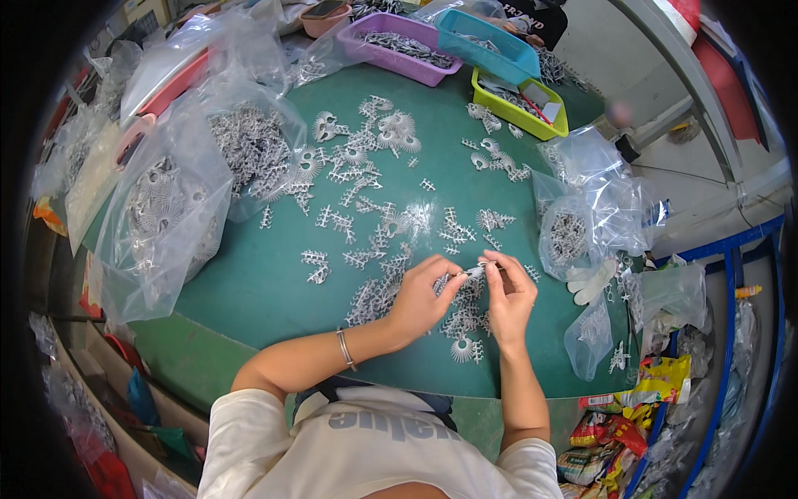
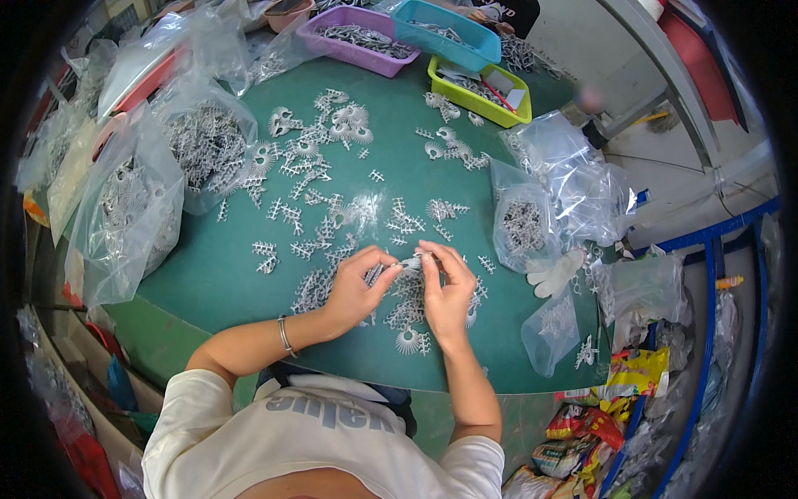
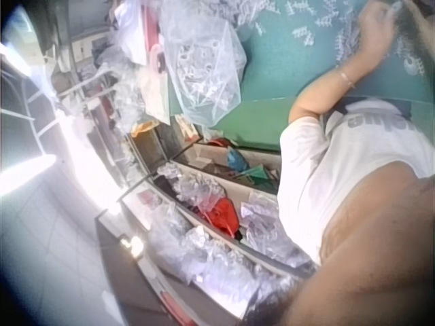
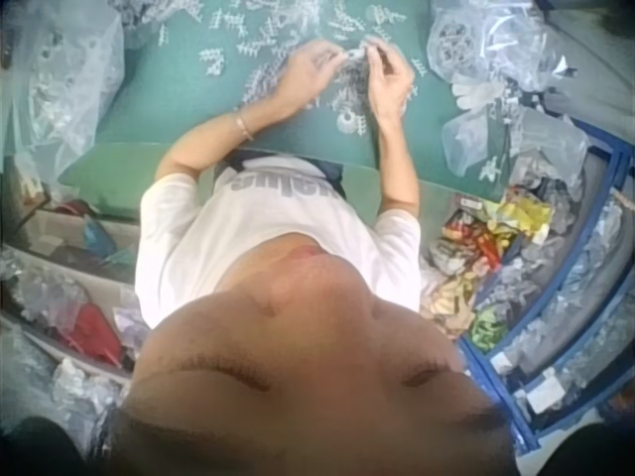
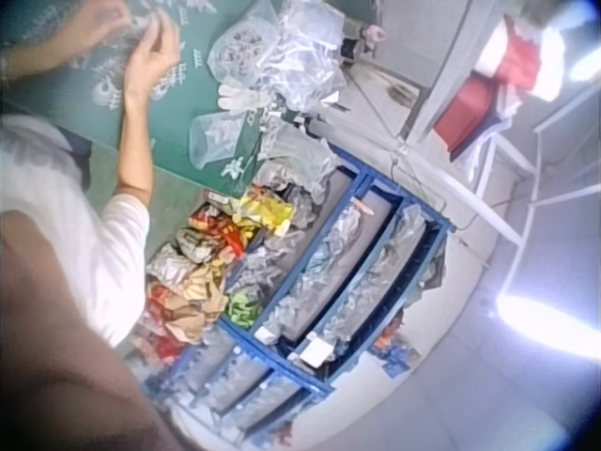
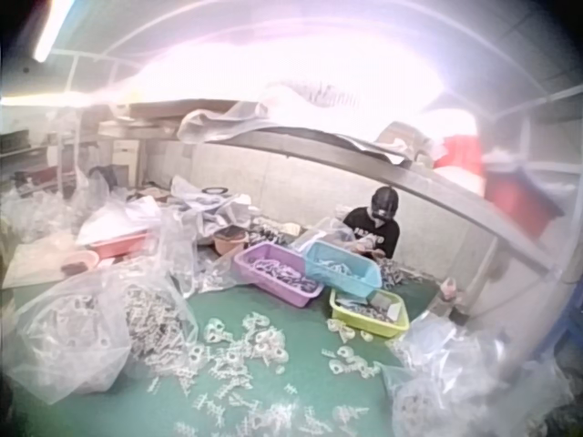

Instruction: The person sorts various silver-colored snowflake and filigree-style ornament pieces by hand, moving them between piles on a green work surface and placing some into clear plastic bags.

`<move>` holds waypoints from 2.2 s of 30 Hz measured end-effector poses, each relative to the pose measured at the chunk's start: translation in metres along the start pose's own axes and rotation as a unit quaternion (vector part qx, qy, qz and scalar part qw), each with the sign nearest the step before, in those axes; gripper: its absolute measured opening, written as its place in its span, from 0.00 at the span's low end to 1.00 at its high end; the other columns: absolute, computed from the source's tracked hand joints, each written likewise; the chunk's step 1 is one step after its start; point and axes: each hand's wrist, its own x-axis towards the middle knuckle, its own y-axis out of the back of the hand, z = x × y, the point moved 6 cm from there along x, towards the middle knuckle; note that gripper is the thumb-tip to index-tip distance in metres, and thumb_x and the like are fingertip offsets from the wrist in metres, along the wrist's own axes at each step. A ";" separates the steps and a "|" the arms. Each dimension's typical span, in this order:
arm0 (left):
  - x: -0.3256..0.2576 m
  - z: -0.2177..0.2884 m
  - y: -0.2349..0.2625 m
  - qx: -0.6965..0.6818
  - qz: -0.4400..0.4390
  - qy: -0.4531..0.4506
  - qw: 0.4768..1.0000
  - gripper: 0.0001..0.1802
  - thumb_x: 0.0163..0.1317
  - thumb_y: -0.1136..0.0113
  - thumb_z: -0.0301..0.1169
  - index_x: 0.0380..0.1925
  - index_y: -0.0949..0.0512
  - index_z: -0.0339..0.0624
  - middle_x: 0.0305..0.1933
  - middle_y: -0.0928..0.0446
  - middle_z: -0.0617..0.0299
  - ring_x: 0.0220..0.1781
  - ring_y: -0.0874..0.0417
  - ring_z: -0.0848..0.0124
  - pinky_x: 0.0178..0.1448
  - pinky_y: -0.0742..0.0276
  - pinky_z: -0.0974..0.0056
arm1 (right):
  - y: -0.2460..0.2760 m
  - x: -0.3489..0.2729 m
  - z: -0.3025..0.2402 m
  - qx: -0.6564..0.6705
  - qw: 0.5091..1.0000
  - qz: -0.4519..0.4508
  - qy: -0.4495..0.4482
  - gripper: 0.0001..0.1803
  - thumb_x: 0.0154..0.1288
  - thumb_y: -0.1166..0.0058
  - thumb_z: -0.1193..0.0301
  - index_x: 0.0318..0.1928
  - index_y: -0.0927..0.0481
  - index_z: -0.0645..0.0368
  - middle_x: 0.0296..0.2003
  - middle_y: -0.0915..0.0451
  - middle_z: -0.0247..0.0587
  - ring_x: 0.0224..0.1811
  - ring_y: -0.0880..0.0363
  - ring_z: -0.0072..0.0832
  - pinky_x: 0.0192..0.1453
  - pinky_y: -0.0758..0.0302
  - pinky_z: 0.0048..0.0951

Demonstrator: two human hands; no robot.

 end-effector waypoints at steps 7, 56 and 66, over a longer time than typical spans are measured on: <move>0.005 0.013 0.001 0.144 -0.034 -0.108 0.983 0.05 0.55 0.41 0.24 0.30 0.26 0.36 0.29 0.28 0.56 0.31 0.25 0.59 0.34 0.28 0.61 | 0.002 0.002 -0.014 -0.201 0.976 -0.033 0.074 0.05 0.57 0.46 0.82 0.36 0.22 0.66 0.27 0.23 0.35 0.30 0.27 0.17 0.34 0.30 0.20; 0.004 -0.056 -0.013 -0.480 -0.100 0.357 0.795 0.19 0.62 0.43 0.32 0.53 0.29 0.40 0.43 0.25 0.62 0.39 0.25 0.75 0.30 0.30 0.74 | 0.016 0.065 0.065 0.062 0.994 -0.079 -0.040 0.09 0.55 0.44 0.81 0.38 0.26 0.63 0.28 0.21 0.34 0.30 0.23 0.23 0.39 0.29 0.24; 0.002 -0.064 -0.020 -0.604 -0.100 0.384 0.691 0.15 0.64 0.48 0.35 0.49 0.30 0.44 0.35 0.27 0.63 0.42 0.22 0.68 0.37 0.19 0.66 | 0.001 0.110 0.073 -0.123 0.992 -0.008 0.010 0.15 0.56 0.42 0.69 0.44 0.23 0.60 0.40 0.24 0.37 0.40 0.30 0.25 0.37 0.34 0.25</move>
